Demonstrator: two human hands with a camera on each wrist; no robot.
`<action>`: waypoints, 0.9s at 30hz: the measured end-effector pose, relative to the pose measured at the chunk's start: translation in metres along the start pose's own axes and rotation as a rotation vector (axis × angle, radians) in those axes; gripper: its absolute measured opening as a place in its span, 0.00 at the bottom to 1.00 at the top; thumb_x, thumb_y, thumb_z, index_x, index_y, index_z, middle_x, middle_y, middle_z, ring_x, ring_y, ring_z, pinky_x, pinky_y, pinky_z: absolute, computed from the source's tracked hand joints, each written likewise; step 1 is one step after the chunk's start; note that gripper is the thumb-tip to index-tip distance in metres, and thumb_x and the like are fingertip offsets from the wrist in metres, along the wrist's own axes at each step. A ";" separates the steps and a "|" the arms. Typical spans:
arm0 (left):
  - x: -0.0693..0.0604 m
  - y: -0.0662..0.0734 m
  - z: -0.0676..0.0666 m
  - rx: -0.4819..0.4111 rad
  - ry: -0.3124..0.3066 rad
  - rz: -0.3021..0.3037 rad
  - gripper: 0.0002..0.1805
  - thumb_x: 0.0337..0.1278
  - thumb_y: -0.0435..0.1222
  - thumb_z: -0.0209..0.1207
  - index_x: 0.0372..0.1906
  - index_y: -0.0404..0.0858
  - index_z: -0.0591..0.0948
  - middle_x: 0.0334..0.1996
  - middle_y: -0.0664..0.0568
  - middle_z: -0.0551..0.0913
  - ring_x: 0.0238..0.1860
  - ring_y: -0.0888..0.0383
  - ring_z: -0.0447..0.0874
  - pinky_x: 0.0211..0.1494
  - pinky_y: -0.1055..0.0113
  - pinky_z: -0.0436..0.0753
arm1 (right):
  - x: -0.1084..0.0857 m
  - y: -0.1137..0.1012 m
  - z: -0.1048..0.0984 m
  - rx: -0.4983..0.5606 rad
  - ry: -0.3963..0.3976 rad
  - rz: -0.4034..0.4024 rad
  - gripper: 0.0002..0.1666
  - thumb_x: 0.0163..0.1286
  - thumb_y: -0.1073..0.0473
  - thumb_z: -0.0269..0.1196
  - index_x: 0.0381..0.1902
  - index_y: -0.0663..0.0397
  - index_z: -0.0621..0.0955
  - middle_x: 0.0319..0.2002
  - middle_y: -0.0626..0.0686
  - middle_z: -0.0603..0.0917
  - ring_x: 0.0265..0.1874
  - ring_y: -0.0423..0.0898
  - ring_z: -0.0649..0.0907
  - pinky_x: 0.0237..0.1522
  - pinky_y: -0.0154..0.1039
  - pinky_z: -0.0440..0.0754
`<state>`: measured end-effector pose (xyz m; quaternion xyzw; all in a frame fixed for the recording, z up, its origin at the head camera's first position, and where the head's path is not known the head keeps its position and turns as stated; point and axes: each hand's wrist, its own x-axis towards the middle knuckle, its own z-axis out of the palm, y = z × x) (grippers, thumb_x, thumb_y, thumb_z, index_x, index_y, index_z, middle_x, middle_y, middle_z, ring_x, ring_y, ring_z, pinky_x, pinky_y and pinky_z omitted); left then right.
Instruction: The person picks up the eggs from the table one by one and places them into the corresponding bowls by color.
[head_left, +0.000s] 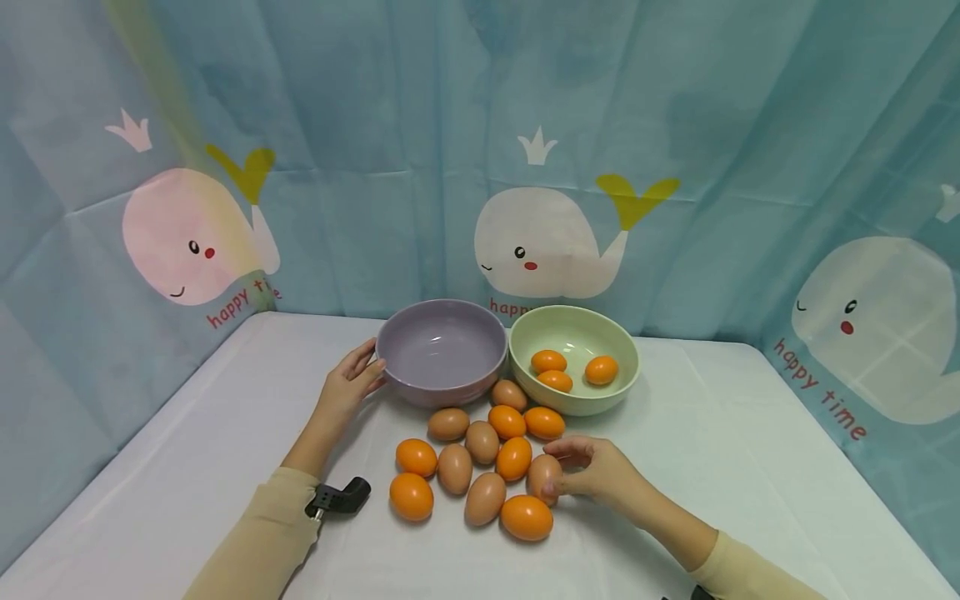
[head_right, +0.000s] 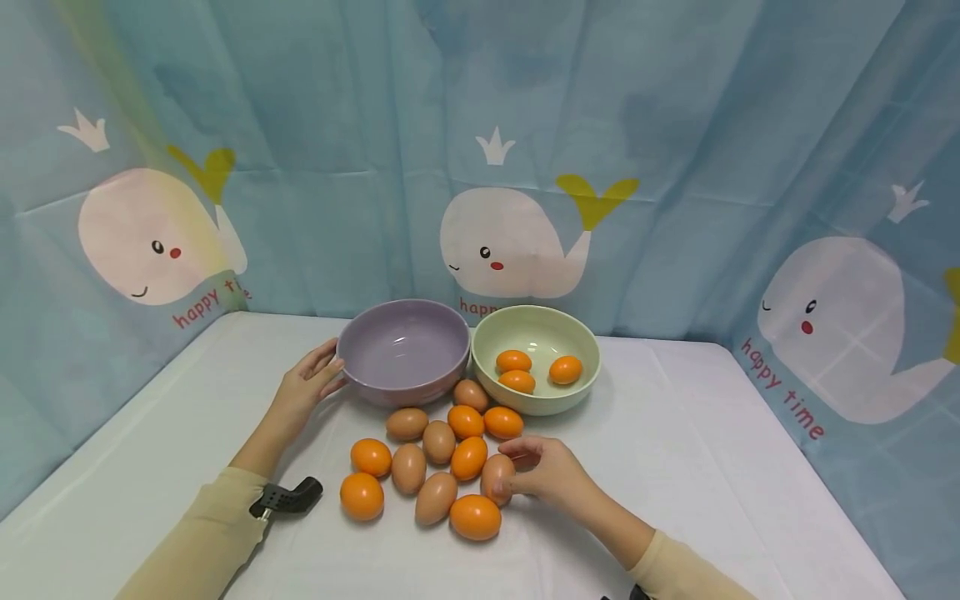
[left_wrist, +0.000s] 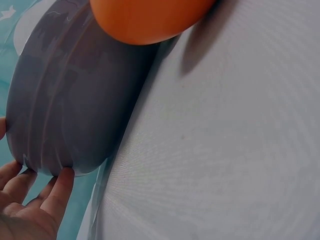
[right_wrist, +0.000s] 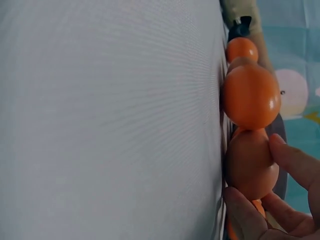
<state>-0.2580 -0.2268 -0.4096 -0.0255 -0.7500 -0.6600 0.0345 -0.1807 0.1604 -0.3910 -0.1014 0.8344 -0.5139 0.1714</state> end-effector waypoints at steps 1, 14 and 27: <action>0.000 0.000 0.000 0.003 0.000 0.000 0.37 0.74 0.45 0.53 0.79 0.39 0.54 0.80 0.49 0.52 0.70 0.58 0.69 0.68 0.63 0.76 | 0.000 0.000 0.000 0.002 -0.004 0.003 0.33 0.52 0.57 0.78 0.55 0.63 0.82 0.49 0.56 0.87 0.48 0.46 0.85 0.47 0.36 0.88; 0.000 0.000 0.000 0.004 0.002 0.001 0.37 0.73 0.45 0.54 0.79 0.39 0.54 0.80 0.49 0.52 0.74 0.50 0.65 0.68 0.64 0.76 | 0.000 -0.006 -0.003 -0.016 -0.009 -0.005 0.31 0.53 0.58 0.77 0.55 0.61 0.82 0.48 0.56 0.88 0.48 0.46 0.85 0.45 0.36 0.88; 0.000 -0.001 0.000 -0.021 -0.007 0.014 0.37 0.74 0.43 0.53 0.79 0.37 0.53 0.80 0.47 0.51 0.76 0.47 0.62 0.64 0.71 0.79 | 0.007 -0.037 -0.017 -0.002 -0.011 -0.072 0.33 0.56 0.55 0.76 0.58 0.61 0.81 0.53 0.58 0.86 0.52 0.48 0.84 0.51 0.38 0.88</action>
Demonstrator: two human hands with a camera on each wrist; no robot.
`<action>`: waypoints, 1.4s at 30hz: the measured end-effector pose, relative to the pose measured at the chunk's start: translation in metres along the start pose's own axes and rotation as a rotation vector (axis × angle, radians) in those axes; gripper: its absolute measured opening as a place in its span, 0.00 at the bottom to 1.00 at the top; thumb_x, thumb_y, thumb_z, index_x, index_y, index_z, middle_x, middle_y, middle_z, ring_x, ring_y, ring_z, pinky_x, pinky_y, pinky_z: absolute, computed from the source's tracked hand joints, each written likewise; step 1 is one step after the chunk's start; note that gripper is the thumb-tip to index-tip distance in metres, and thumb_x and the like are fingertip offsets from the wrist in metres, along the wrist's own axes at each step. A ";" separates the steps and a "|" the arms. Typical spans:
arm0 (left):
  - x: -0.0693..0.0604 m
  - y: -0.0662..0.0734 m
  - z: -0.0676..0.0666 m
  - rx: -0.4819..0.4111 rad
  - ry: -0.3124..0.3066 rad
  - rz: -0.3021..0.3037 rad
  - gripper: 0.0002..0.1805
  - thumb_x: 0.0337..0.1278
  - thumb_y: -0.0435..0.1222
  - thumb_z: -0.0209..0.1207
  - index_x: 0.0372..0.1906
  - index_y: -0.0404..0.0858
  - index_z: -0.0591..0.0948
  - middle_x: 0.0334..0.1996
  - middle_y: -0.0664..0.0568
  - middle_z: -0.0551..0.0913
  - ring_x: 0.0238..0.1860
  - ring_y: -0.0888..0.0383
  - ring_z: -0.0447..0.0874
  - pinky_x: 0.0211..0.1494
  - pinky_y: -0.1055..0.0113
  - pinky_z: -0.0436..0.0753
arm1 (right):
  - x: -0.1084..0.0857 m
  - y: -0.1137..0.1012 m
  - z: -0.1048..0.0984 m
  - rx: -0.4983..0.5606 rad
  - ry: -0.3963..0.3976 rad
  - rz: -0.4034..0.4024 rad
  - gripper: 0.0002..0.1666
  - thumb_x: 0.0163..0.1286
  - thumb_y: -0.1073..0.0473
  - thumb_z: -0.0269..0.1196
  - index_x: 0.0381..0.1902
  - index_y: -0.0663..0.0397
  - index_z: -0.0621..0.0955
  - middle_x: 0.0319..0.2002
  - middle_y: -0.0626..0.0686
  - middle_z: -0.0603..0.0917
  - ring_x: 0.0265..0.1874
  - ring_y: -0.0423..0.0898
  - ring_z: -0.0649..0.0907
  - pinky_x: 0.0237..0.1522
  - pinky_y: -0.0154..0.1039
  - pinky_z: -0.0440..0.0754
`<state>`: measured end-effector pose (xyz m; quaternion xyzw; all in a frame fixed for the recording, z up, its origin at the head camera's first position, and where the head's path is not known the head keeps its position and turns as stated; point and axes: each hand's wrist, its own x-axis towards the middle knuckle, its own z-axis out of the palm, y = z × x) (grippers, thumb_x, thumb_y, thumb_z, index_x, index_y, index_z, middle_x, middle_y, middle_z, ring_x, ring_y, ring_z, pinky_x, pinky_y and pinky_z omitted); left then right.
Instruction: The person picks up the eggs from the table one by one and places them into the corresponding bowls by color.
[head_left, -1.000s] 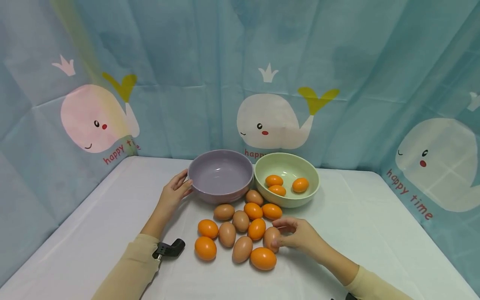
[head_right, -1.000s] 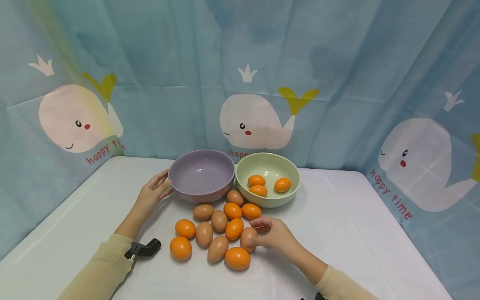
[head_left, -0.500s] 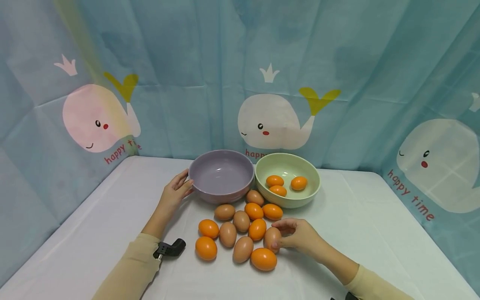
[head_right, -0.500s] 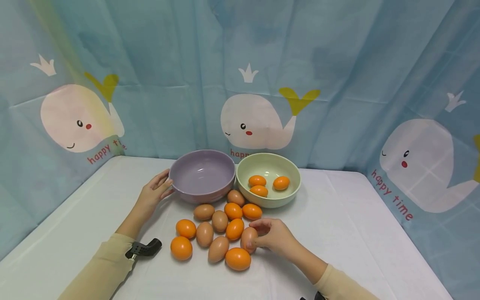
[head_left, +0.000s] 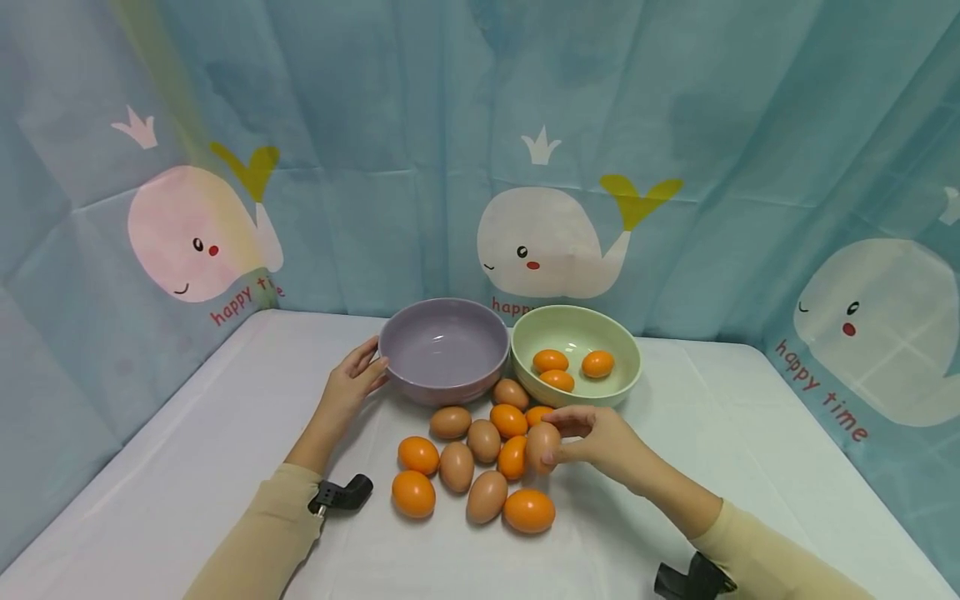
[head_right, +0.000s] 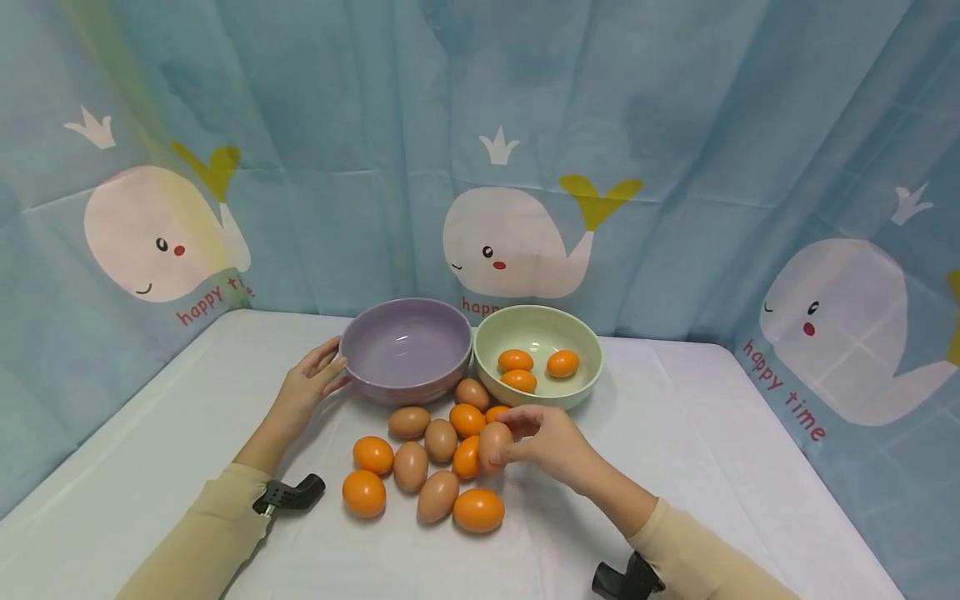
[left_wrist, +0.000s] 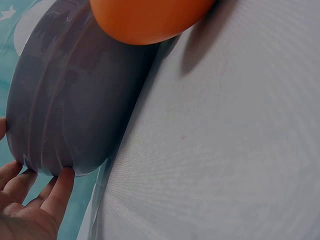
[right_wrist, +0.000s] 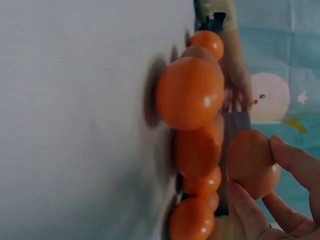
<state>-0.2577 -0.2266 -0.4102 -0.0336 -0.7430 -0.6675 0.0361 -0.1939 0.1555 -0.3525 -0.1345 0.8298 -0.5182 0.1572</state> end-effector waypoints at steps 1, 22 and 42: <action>0.000 0.000 0.000 0.000 0.001 -0.002 0.37 0.74 0.43 0.53 0.79 0.37 0.54 0.80 0.47 0.51 0.76 0.47 0.62 0.65 0.71 0.79 | 0.002 -0.003 -0.001 0.002 -0.001 -0.005 0.33 0.56 0.55 0.76 0.58 0.61 0.81 0.53 0.58 0.86 0.52 0.47 0.84 0.51 0.38 0.88; 0.000 0.002 0.001 0.008 0.009 0.008 0.36 0.74 0.42 0.53 0.78 0.36 0.54 0.80 0.46 0.52 0.75 0.46 0.63 0.60 0.78 0.81 | 0.063 -0.051 0.011 0.009 0.035 0.000 0.31 0.56 0.54 0.76 0.59 0.52 0.82 0.53 0.53 0.87 0.51 0.46 0.85 0.58 0.42 0.86; 0.000 0.001 0.000 0.009 0.006 0.007 0.37 0.74 0.42 0.54 0.78 0.36 0.54 0.80 0.45 0.52 0.75 0.46 0.62 0.66 0.67 0.79 | 0.130 -0.078 0.046 0.042 0.088 -0.054 0.27 0.55 0.61 0.76 0.54 0.54 0.85 0.49 0.54 0.88 0.45 0.45 0.85 0.48 0.37 0.89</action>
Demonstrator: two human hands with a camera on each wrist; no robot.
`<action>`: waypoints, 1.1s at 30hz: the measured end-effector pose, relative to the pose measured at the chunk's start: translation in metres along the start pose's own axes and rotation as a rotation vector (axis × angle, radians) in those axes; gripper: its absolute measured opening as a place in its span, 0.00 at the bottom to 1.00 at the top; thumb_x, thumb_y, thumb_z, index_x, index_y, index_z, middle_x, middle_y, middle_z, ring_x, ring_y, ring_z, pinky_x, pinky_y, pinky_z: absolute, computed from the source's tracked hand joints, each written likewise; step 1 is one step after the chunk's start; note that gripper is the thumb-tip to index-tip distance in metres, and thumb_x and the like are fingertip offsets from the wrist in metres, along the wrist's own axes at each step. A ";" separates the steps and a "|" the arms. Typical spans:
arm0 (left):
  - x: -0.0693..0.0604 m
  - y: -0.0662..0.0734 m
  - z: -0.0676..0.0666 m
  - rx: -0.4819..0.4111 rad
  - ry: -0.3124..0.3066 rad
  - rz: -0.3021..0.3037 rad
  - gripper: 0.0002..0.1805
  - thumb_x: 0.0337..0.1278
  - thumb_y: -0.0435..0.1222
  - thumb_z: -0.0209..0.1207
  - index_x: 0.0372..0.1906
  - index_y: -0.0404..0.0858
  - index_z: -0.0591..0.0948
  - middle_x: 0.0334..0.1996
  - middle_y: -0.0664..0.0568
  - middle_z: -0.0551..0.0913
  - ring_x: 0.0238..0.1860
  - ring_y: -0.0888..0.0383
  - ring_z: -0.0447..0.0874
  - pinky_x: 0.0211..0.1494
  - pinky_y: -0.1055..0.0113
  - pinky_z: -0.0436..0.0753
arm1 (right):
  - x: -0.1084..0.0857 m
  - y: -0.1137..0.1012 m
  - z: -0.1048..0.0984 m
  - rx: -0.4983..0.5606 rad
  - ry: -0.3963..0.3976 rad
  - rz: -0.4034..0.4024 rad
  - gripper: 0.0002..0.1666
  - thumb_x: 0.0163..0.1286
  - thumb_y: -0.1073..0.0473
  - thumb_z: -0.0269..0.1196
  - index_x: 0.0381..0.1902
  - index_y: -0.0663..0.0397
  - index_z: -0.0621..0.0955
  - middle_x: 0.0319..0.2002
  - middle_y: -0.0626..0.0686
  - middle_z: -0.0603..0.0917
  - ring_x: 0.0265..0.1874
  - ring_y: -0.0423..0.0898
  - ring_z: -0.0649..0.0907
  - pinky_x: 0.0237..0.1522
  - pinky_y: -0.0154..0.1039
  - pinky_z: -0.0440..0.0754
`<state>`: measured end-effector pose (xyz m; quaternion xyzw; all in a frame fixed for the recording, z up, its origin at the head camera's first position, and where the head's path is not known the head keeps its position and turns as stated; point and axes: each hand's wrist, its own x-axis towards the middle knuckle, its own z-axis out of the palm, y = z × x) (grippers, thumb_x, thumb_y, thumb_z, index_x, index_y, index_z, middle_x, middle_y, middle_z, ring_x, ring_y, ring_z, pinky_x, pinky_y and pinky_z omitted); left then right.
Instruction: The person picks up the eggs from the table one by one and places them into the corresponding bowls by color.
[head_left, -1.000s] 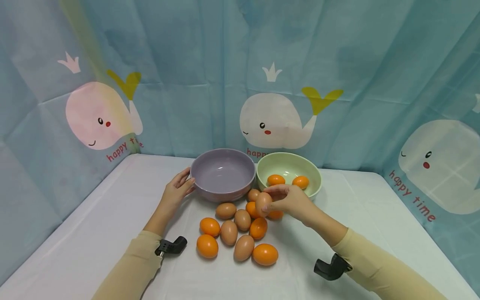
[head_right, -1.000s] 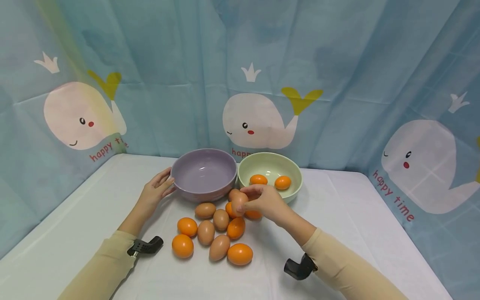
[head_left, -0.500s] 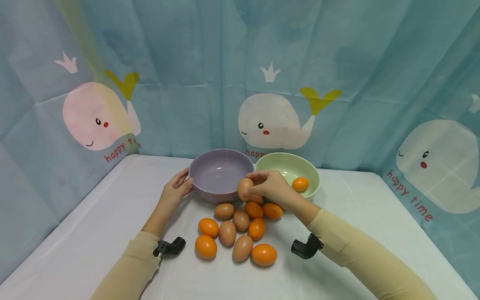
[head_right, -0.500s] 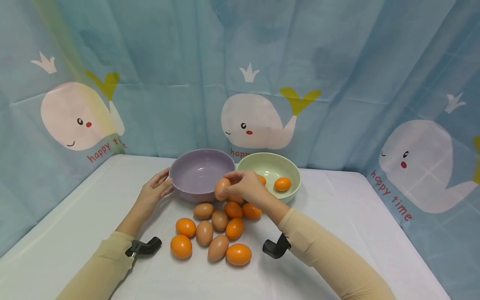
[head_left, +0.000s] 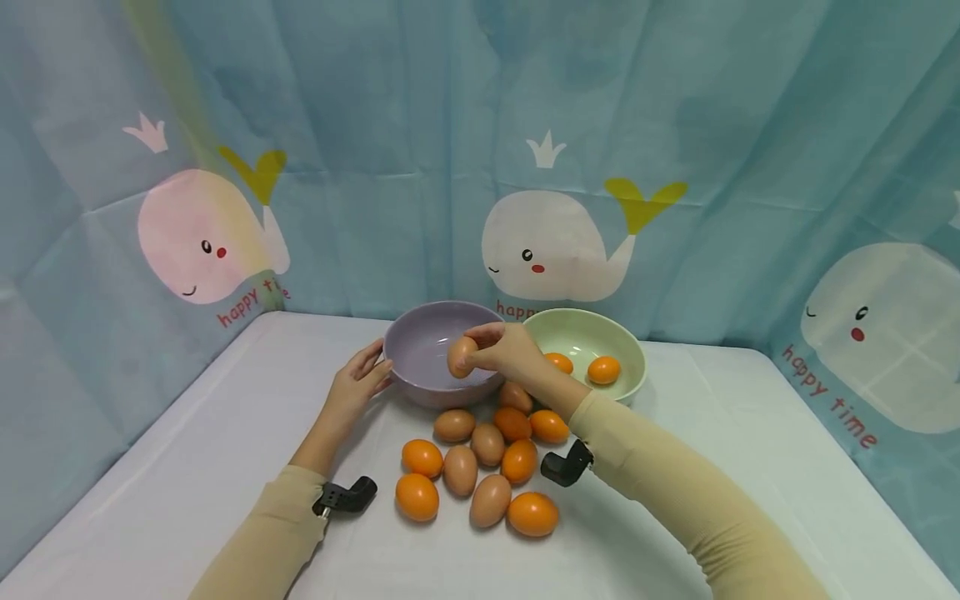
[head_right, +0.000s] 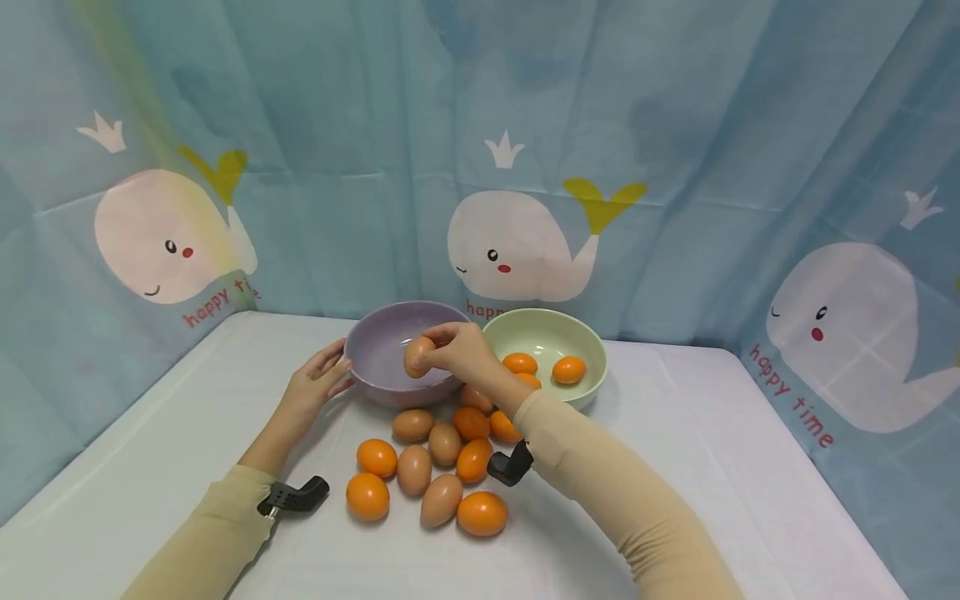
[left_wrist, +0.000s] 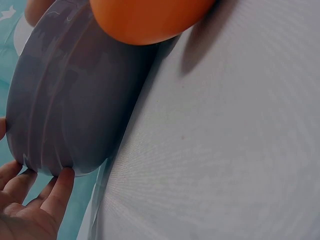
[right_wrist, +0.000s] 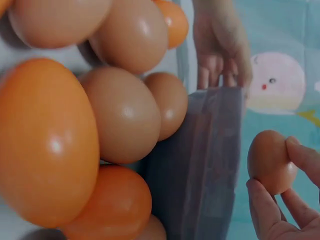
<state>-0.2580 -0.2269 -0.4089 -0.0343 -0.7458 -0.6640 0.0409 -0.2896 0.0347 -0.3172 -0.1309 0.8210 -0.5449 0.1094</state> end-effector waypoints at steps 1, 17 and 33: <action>0.000 0.000 0.001 0.002 0.001 0.000 0.37 0.74 0.42 0.54 0.78 0.36 0.54 0.80 0.45 0.52 0.75 0.46 0.62 0.67 0.66 0.78 | 0.003 0.001 0.001 0.008 -0.005 0.002 0.27 0.55 0.60 0.76 0.55 0.54 0.85 0.49 0.54 0.88 0.45 0.45 0.85 0.49 0.38 0.89; -0.001 0.000 0.001 -0.007 0.007 0.000 0.35 0.75 0.40 0.52 0.79 0.36 0.54 0.80 0.44 0.51 0.75 0.45 0.62 0.68 0.62 0.77 | 0.043 0.003 0.022 0.026 0.010 0.060 0.24 0.59 0.64 0.73 0.55 0.57 0.84 0.54 0.56 0.85 0.52 0.50 0.84 0.49 0.39 0.90; 0.000 -0.002 0.001 0.002 0.008 -0.016 0.34 0.75 0.39 0.52 0.79 0.37 0.54 0.80 0.46 0.52 0.75 0.48 0.62 0.69 0.60 0.75 | 0.054 0.018 0.034 -0.006 -0.044 0.066 0.23 0.59 0.65 0.73 0.53 0.63 0.85 0.52 0.59 0.86 0.47 0.48 0.86 0.47 0.37 0.90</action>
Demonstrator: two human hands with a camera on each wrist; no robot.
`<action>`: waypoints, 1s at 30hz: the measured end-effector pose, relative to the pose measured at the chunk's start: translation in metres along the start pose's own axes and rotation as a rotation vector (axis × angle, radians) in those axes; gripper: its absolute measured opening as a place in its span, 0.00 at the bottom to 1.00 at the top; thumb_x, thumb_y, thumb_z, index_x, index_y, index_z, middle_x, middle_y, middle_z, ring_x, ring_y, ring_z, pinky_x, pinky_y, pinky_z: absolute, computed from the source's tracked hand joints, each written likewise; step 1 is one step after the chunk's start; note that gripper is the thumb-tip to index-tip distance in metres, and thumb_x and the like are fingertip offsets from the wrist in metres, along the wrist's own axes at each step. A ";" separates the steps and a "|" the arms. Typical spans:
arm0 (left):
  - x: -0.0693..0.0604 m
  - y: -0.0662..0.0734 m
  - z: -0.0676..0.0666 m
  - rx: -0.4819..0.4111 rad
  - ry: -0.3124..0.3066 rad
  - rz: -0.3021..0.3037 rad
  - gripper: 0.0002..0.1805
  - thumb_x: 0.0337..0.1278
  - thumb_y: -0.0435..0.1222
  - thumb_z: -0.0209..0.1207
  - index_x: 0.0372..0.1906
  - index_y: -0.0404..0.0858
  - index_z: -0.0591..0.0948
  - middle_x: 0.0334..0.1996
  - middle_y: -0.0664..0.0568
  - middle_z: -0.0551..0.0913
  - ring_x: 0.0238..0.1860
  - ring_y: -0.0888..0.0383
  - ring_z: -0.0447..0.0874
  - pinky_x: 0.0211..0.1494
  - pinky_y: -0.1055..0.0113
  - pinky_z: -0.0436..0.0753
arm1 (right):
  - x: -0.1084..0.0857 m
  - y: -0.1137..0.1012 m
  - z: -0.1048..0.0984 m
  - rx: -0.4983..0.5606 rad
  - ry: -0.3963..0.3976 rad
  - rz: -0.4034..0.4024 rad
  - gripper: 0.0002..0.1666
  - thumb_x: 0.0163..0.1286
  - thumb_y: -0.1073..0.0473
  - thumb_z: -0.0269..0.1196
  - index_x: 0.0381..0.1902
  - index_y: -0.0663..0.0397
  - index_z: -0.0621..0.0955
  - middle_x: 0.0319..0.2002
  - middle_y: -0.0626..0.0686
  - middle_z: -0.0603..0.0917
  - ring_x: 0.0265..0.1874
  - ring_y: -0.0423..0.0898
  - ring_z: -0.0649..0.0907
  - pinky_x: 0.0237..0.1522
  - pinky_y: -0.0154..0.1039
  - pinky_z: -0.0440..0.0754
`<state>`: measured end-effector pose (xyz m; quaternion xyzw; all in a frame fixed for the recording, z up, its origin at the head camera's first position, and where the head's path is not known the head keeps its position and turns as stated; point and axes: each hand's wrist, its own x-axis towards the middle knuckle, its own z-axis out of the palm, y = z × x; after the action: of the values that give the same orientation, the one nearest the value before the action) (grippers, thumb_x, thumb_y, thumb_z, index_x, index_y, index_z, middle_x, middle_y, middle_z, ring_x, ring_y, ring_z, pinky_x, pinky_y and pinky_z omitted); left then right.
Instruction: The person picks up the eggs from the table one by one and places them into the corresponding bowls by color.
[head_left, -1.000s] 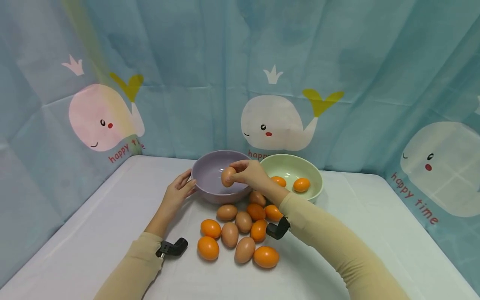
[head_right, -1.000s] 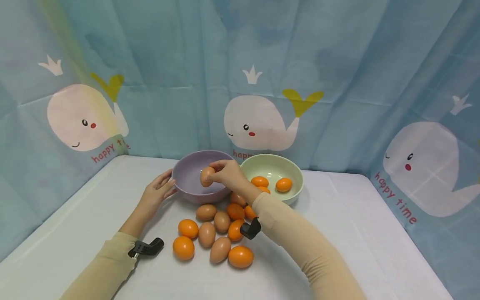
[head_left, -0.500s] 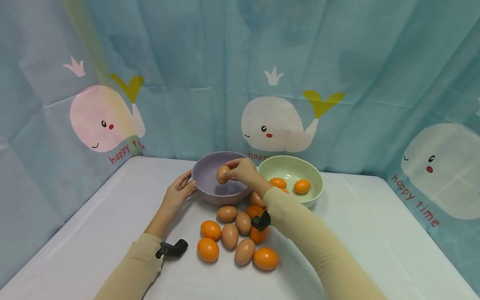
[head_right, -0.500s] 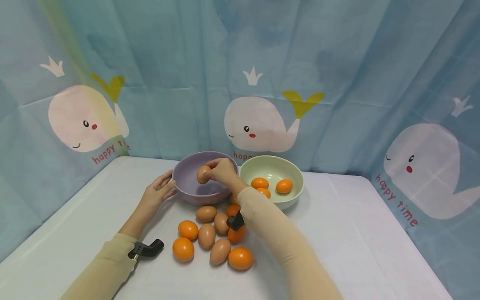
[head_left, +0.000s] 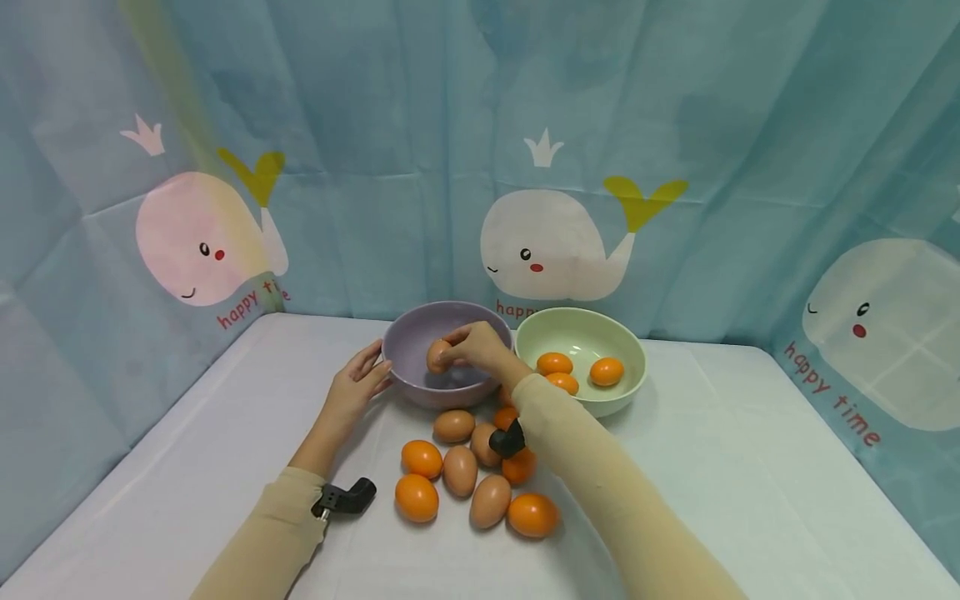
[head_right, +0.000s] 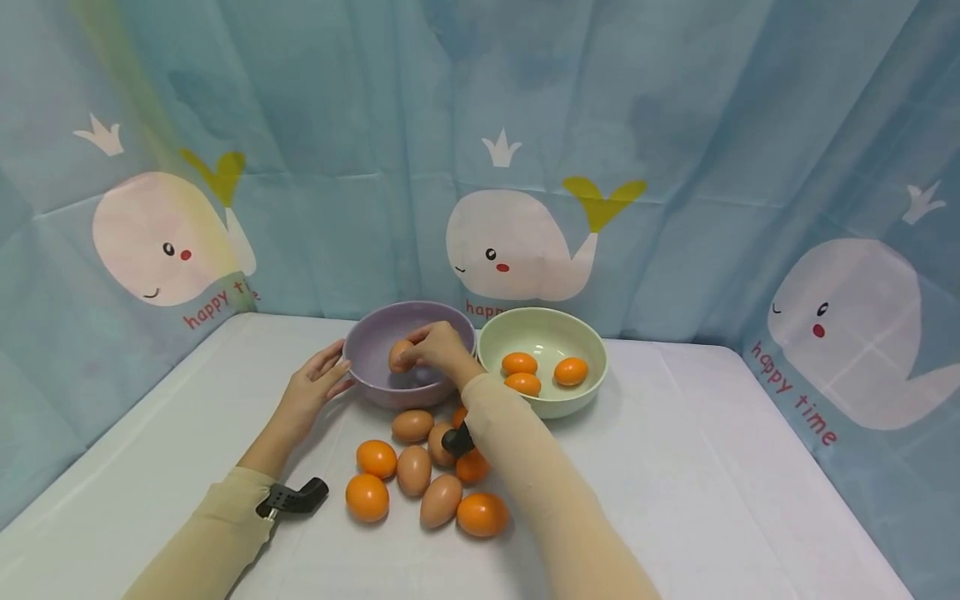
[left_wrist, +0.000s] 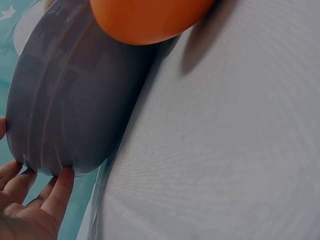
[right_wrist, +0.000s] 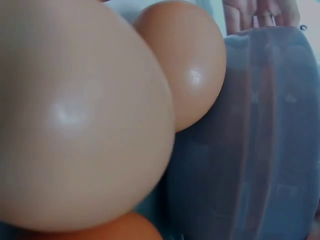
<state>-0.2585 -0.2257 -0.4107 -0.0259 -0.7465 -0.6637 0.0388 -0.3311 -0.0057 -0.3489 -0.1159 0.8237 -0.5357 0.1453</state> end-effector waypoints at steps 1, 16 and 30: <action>0.000 0.000 0.000 -0.002 0.000 0.001 0.35 0.75 0.39 0.52 0.79 0.37 0.54 0.80 0.46 0.52 0.75 0.48 0.62 0.69 0.60 0.75 | 0.000 0.000 0.000 -0.004 -0.010 -0.001 0.23 0.58 0.65 0.73 0.53 0.63 0.85 0.51 0.59 0.87 0.46 0.47 0.86 0.46 0.37 0.90; -0.001 0.001 -0.001 -0.005 -0.001 0.002 0.36 0.74 0.41 0.53 0.79 0.38 0.54 0.80 0.46 0.52 0.74 0.46 0.64 0.68 0.62 0.76 | 0.002 0.002 0.004 -0.165 -0.069 0.000 0.24 0.54 0.62 0.77 0.50 0.61 0.86 0.51 0.58 0.87 0.35 0.42 0.86 0.38 0.32 0.90; 0.000 -0.001 -0.001 -0.002 -0.002 0.000 0.36 0.74 0.42 0.53 0.79 0.38 0.54 0.80 0.47 0.52 0.76 0.48 0.62 0.69 0.59 0.74 | 0.003 0.005 0.004 -0.248 -0.126 -0.047 0.20 0.53 0.63 0.76 0.45 0.62 0.88 0.39 0.57 0.91 0.30 0.40 0.86 0.39 0.30 0.88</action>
<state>-0.2586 -0.2265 -0.4111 -0.0268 -0.7457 -0.6646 0.0380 -0.3331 -0.0082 -0.3553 -0.1856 0.8698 -0.4248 0.1687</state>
